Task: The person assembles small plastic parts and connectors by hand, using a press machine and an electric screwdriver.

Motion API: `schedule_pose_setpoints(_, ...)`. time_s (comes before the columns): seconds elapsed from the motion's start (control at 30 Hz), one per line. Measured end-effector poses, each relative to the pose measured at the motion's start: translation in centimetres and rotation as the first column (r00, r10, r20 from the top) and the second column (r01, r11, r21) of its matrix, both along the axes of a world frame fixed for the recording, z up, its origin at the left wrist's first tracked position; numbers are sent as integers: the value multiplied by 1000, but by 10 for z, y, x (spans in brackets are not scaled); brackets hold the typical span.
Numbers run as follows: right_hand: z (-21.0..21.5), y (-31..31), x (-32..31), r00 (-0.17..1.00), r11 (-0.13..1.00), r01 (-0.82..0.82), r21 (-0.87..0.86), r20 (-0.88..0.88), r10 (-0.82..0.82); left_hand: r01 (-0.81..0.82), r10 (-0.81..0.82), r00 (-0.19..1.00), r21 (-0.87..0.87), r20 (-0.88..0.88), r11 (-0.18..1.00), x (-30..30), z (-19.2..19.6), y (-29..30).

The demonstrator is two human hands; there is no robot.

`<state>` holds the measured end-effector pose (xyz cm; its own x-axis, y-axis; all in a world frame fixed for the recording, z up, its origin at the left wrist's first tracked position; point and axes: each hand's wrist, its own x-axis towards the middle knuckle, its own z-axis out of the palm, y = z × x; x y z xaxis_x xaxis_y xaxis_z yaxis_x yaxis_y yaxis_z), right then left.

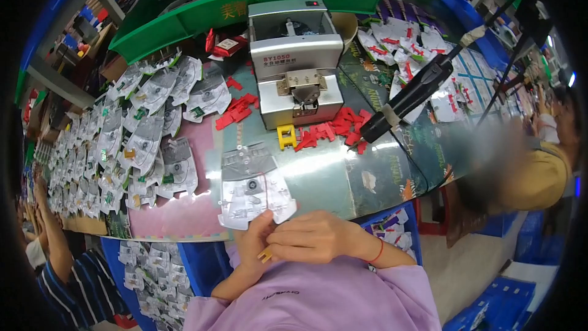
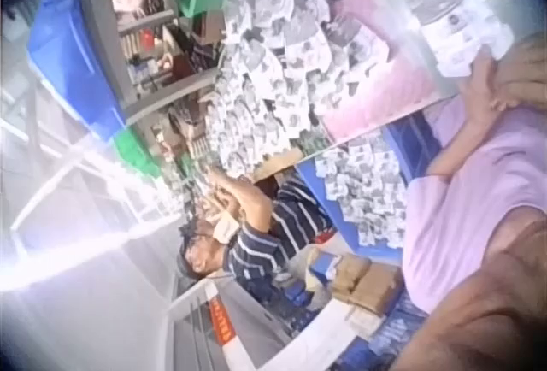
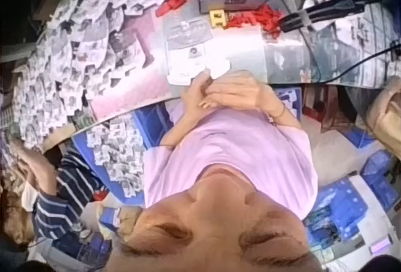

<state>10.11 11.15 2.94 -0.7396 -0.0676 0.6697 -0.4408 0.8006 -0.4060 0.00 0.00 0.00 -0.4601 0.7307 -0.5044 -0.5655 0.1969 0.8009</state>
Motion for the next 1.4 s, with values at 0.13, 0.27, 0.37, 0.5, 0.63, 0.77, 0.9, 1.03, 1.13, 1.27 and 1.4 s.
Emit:
schedule_pose_setpoints(0.13,10,17,5,994,990,106,-92,-5,-107,-272,197,934,237,298,933,-9,-5,2)
schedule_pose_setpoints(0.27,23,49,7,890,890,437,-129,203,-407,-288,210,941,300,267,910,-23,1,-1)
schedule_pose_setpoints(0.37,12,67,6,760,820,547,168,311,-570,-283,195,940,319,280,904,-23,3,0)
schedule_pose_setpoints(0.5,-4,75,0,693,772,528,354,347,-632,-314,239,932,281,273,907,-18,4,3)
schedule_pose_setpoints(0.63,-9,74,2,697,761,519,390,322,-641,-250,156,942,311,296,917,-21,2,1)
schedule_pose_setpoints(0.77,-3,66,9,729,799,527,291,328,-600,-266,177,939,298,294,917,-20,-1,2)
schedule_pose_setpoints(0.9,5,59,13,775,811,579,84,252,-580,-287,188,929,302,319,909,-15,6,9)
schedule_pose_setpoints(1.03,11,47,9,806,799,580,-161,258,-533,-307,213,932,328,294,893,-7,13,15)
schedule_pose_setpoints(1.13,24,38,4,817,789,576,-212,185,-547,-405,345,905,252,250,879,0,2,14)
schedule_pose_setpoints(1.27,36,27,-3,885,871,466,-155,98,-456,-401,371,913,210,168,892,3,0,11)
schedule_pose_setpoints(1.4,34,16,-10,907,904,419,-82,80,-413,-421,410,907,274,100,865,8,6,15)
